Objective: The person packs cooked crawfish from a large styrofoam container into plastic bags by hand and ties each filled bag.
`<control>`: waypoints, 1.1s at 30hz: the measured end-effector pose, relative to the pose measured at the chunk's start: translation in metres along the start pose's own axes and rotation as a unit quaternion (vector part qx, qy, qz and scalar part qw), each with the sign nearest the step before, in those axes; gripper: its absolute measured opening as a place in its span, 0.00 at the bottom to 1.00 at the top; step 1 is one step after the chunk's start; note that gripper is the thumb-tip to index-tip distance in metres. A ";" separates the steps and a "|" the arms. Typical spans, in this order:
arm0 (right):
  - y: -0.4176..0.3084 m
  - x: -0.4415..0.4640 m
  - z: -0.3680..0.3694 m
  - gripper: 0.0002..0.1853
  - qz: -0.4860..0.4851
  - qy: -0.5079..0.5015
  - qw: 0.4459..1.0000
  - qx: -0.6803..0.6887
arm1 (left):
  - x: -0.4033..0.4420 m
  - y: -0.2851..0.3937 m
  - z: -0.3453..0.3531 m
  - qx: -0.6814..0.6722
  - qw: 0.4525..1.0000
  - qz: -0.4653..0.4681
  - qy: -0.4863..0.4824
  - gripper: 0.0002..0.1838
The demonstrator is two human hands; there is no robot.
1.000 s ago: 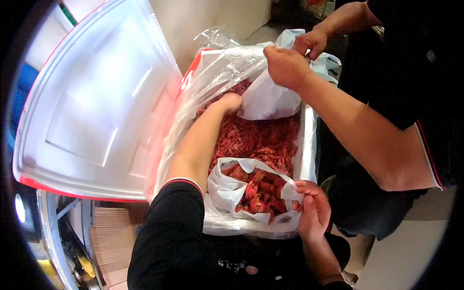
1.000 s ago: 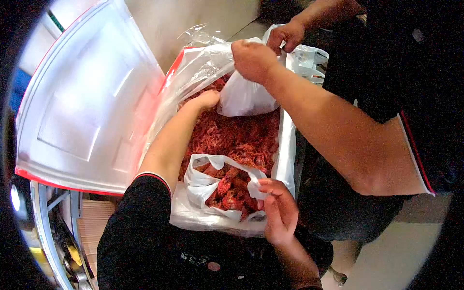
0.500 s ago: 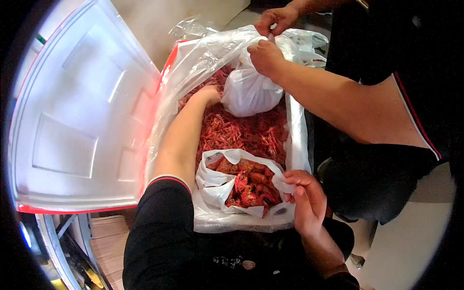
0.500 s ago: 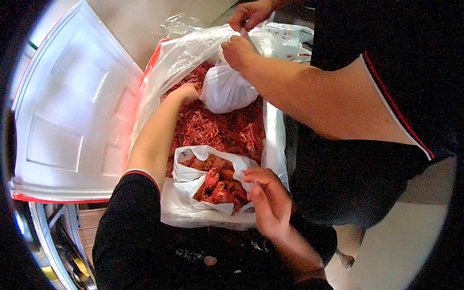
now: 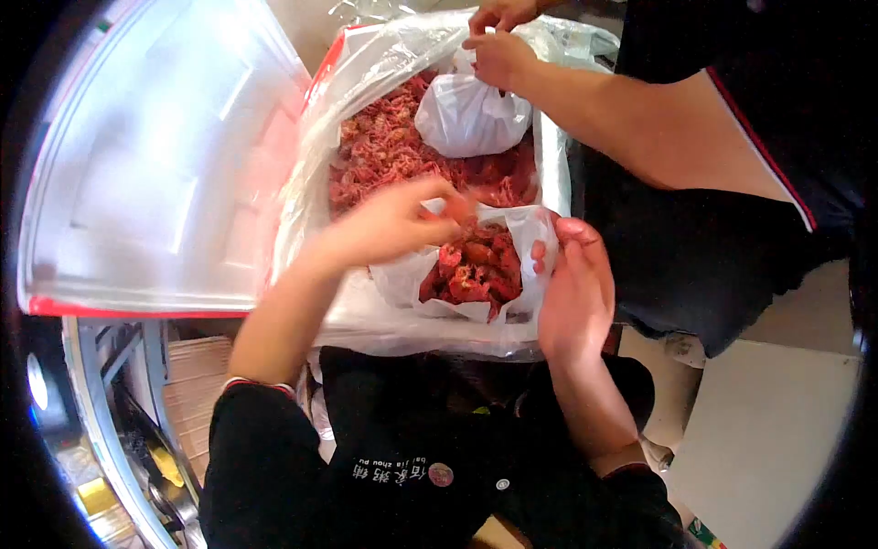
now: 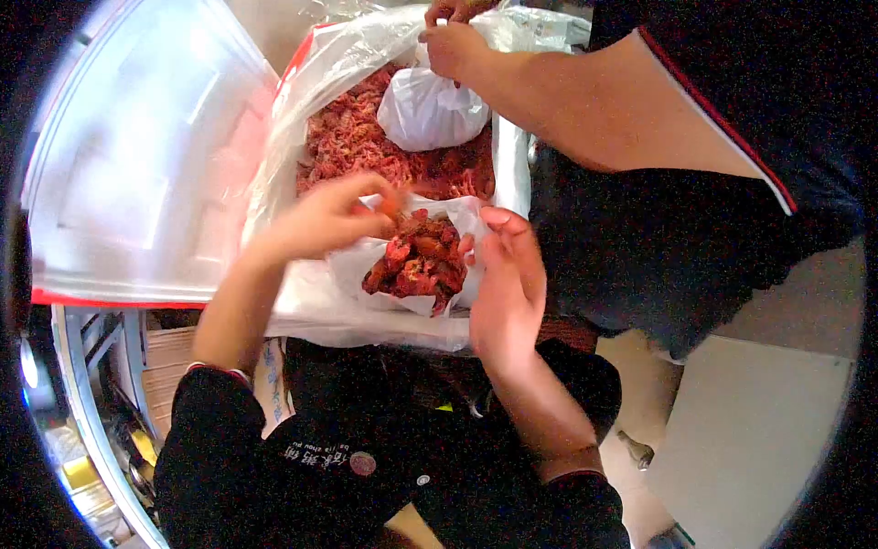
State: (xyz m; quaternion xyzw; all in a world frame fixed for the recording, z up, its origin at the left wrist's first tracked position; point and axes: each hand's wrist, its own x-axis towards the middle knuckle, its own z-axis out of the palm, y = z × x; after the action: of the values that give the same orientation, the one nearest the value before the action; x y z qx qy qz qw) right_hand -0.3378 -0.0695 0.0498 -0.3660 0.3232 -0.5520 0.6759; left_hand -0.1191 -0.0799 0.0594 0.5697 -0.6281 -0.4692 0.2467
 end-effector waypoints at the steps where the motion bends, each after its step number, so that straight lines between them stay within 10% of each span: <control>1: 0.007 -0.001 -0.002 0.12 -0.007 0.009 1.000 0.000 | 0.001 -0.002 0.020 0.063 0.997 0.038 -0.003 0.15; 7: 0.005 -0.009 0.004 0.14 -0.026 -0.007 0.998 -0.049 | -0.026 -0.018 0.059 0.244 0.937 0.169 0.183 0.20; 10: 0.012 -0.017 -0.006 0.14 -0.077 -0.069 0.976 -0.191 | -0.061 -0.034 0.045 0.359 0.904 0.015 0.232 0.20; 12: 0.006 -0.026 -0.008 0.16 0.007 -0.066 0.976 -0.208 | -0.065 -0.069 0.035 0.282 0.944 -0.108 0.134 0.16; 16: 0.009 -0.031 -0.027 0.27 -0.099 -0.056 0.816 -0.567 | -0.103 -0.037 0.017 0.164 0.947 -0.153 0.228 0.11; 18: -0.001 -0.030 -0.022 0.29 0.219 -0.029 0.915 -0.338 | -0.117 -0.028 0.020 -0.317 0.925 -0.033 0.206 0.06; 23: -0.019 -0.011 0.020 0.23 -0.053 -0.136 0.969 -0.198 | -0.104 0.014 0.043 -0.437 0.874 0.125 0.173 0.07; 32: 0.000 -0.002 0.023 0.34 0.081 -0.136 0.967 -0.198 | -0.057 0.018 0.047 -0.058 0.989 0.098 0.098 0.14; 33: 0.020 0.010 0.012 0.36 0.025 -0.129 0.955 -0.266 | -0.041 -0.007 0.060 0.059 0.958 0.216 0.182 0.13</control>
State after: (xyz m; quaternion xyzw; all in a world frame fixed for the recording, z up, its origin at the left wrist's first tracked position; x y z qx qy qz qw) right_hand -0.3155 -0.0754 0.0385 -0.5921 0.3775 -0.3770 0.6039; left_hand -0.1568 -0.0217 0.0364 0.5096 -0.7072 -0.2557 0.4181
